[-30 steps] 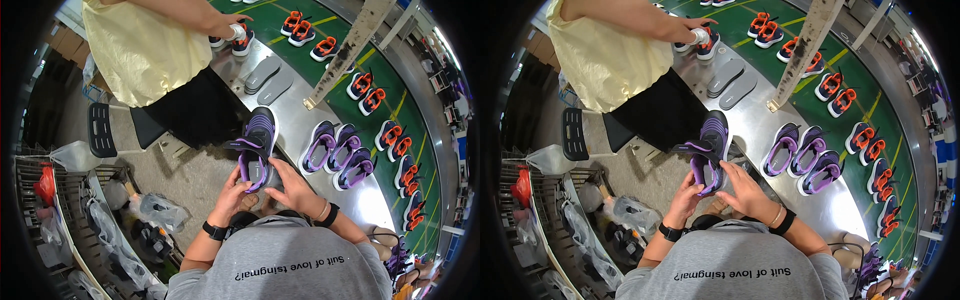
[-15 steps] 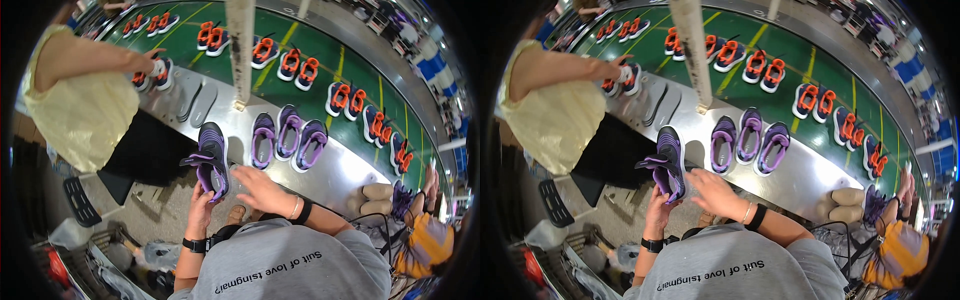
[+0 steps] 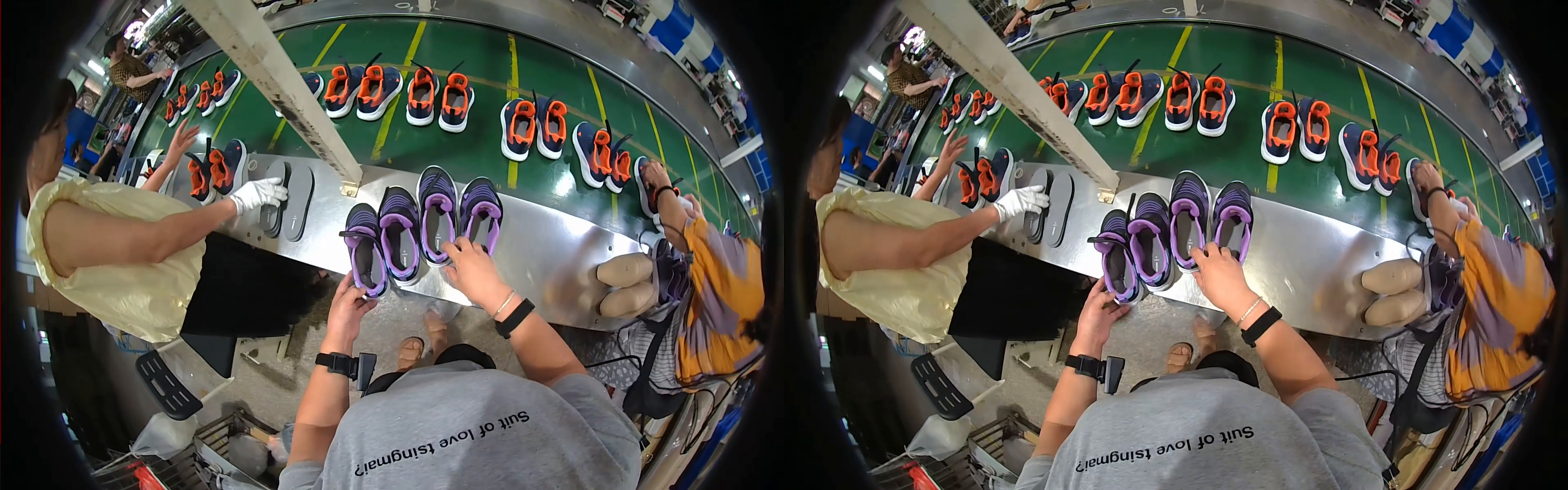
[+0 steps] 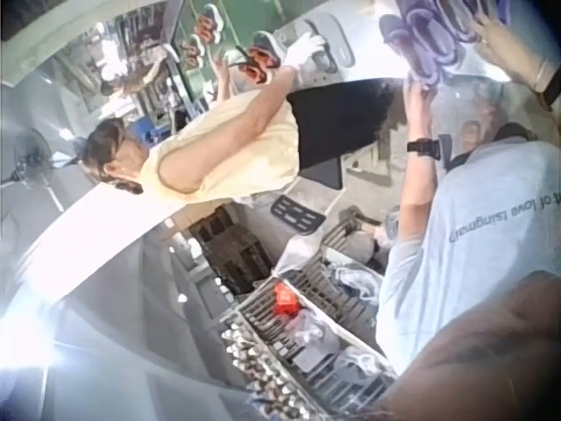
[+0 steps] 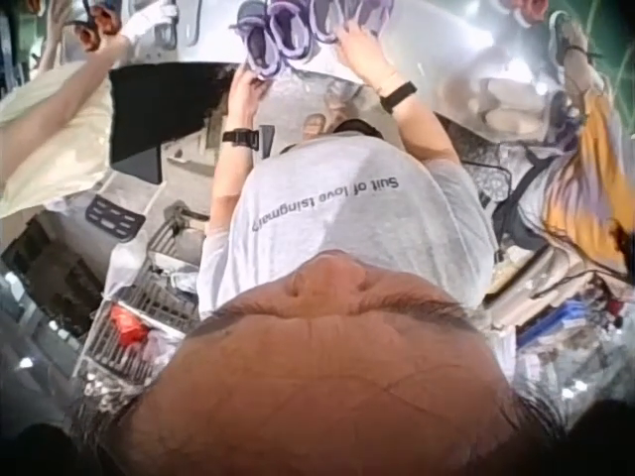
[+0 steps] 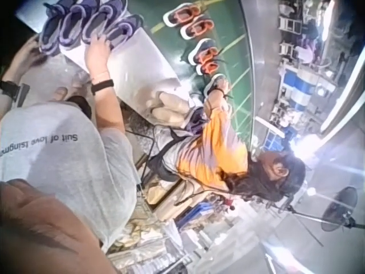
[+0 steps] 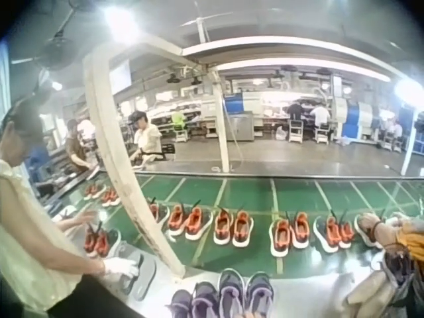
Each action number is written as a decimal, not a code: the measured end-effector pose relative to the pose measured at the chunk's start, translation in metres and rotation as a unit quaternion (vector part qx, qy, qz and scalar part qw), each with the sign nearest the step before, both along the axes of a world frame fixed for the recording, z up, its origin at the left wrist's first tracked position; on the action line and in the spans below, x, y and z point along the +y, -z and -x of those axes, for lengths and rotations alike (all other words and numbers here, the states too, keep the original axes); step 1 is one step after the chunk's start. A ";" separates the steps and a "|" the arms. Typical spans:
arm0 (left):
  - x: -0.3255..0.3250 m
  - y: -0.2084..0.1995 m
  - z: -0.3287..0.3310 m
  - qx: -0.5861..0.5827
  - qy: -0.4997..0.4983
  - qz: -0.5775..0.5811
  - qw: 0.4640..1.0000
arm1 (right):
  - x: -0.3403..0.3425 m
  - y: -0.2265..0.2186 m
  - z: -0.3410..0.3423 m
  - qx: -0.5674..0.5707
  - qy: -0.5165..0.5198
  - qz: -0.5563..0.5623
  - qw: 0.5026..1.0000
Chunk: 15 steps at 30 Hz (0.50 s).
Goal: Inspecting shoes on a conveyor belt, checking insoles, and recording data in a footwear manufacturing facility.
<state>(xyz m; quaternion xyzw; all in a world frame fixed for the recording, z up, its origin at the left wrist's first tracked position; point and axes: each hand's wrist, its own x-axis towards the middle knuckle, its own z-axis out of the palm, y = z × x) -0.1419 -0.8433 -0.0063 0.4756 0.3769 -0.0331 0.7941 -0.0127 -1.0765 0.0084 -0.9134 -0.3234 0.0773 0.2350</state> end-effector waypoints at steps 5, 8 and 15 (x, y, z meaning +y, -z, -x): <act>0.002 0.004 -0.022 0.014 0.047 -0.016 0.999 | -0.013 -0.006 0.013 0.019 0.014 0.022 0.999; 0.001 0.007 -0.029 0.002 0.059 -0.023 0.998 | -0.021 -0.009 0.026 0.001 0.031 0.033 0.999; 0.023 0.045 0.043 0.054 0.048 -0.061 0.995 | 0.005 -0.017 0.075 -0.040 -0.086 -0.022 0.995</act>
